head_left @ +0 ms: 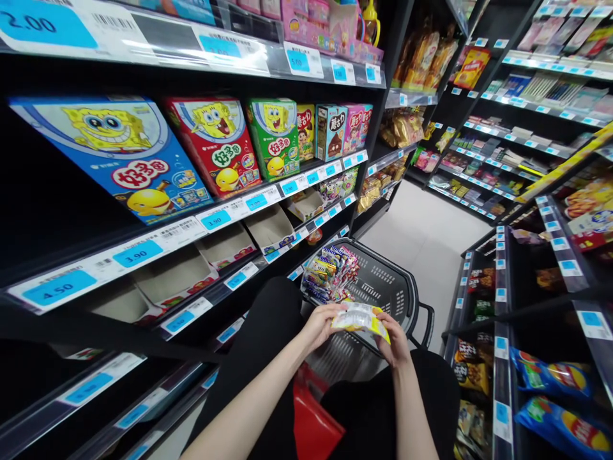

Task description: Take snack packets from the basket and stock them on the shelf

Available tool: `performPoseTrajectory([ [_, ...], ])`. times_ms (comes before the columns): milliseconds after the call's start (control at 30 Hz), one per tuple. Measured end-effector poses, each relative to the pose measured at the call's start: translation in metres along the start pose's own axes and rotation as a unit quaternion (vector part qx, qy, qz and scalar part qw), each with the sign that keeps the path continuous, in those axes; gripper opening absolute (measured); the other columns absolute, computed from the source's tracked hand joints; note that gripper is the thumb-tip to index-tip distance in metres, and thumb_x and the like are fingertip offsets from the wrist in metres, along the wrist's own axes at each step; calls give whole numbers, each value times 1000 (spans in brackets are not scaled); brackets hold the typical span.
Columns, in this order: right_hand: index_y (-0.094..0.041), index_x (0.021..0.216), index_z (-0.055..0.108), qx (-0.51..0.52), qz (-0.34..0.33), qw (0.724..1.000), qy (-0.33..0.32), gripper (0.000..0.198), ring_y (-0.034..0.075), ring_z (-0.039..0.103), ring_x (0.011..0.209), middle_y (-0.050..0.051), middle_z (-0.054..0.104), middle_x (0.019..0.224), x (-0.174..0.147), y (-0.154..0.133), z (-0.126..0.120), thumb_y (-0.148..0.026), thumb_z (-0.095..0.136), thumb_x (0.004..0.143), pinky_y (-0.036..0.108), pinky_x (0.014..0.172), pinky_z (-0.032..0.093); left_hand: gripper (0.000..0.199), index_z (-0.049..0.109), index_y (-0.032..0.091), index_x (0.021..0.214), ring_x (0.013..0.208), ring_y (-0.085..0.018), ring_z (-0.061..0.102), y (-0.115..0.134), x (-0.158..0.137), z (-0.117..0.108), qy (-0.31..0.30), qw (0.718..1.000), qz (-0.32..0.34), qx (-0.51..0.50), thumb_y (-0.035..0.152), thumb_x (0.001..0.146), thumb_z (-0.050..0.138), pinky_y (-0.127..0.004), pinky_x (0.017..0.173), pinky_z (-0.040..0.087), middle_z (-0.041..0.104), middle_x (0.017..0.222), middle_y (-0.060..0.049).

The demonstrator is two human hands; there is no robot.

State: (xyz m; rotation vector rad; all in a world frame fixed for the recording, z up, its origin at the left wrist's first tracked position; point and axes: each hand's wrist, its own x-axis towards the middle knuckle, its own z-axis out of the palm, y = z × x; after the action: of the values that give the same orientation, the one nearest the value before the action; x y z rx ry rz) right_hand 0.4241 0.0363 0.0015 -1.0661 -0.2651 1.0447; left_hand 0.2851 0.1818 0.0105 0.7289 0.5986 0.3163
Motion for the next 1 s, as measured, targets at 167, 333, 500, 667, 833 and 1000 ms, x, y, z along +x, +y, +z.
performPoseTrajectory([
  [167,-20,86,62,42,-8,999,30,27,17,62,75,4,66,84,1,-2,-7,-29,63,60,25,55,47,33,60,8,94,81,-22,63,4,-3,2,-80,997,-14,-9,9,61,53,-37,79,46,67,84,-11],
  [333,-17,69,56,-26,53,994,96,28,6,45,33,-2,59,49,4,8,-8,-41,69,62,15,30,28,25,56,10,76,58,-19,63,-5,1,-2,11,984,-20,177,35,72,55,-30,53,48,65,63,-8],
  [500,-16,50,45,-147,157,974,73,41,0,17,22,-11,33,26,0,7,-22,-49,69,56,14,27,11,30,51,15,52,33,-12,46,-14,6,-10,117,911,39,395,38,73,50,-22,38,34,44,32,4],
  [667,-17,43,41,-158,182,970,42,43,0,18,23,-10,31,24,-2,5,-27,-46,70,54,15,27,19,31,54,16,52,33,-12,45,-16,7,-12,142,904,32,403,33,75,44,-23,39,33,43,32,4],
  [833,-14,53,55,-151,104,980,74,33,3,31,23,-7,44,29,-1,5,-21,-43,69,60,17,32,32,35,60,15,57,34,-10,48,-8,2,-10,102,904,64,410,41,74,45,-22,43,38,61,48,0],
  [1000,-17,89,65,16,51,998,14,37,24,62,85,8,69,89,-3,-4,-15,-41,67,62,34,69,50,42,65,12,87,68,-20,63,1,0,-3,32,979,60,190,47,72,48,-28,51,49,69,80,-8],
])
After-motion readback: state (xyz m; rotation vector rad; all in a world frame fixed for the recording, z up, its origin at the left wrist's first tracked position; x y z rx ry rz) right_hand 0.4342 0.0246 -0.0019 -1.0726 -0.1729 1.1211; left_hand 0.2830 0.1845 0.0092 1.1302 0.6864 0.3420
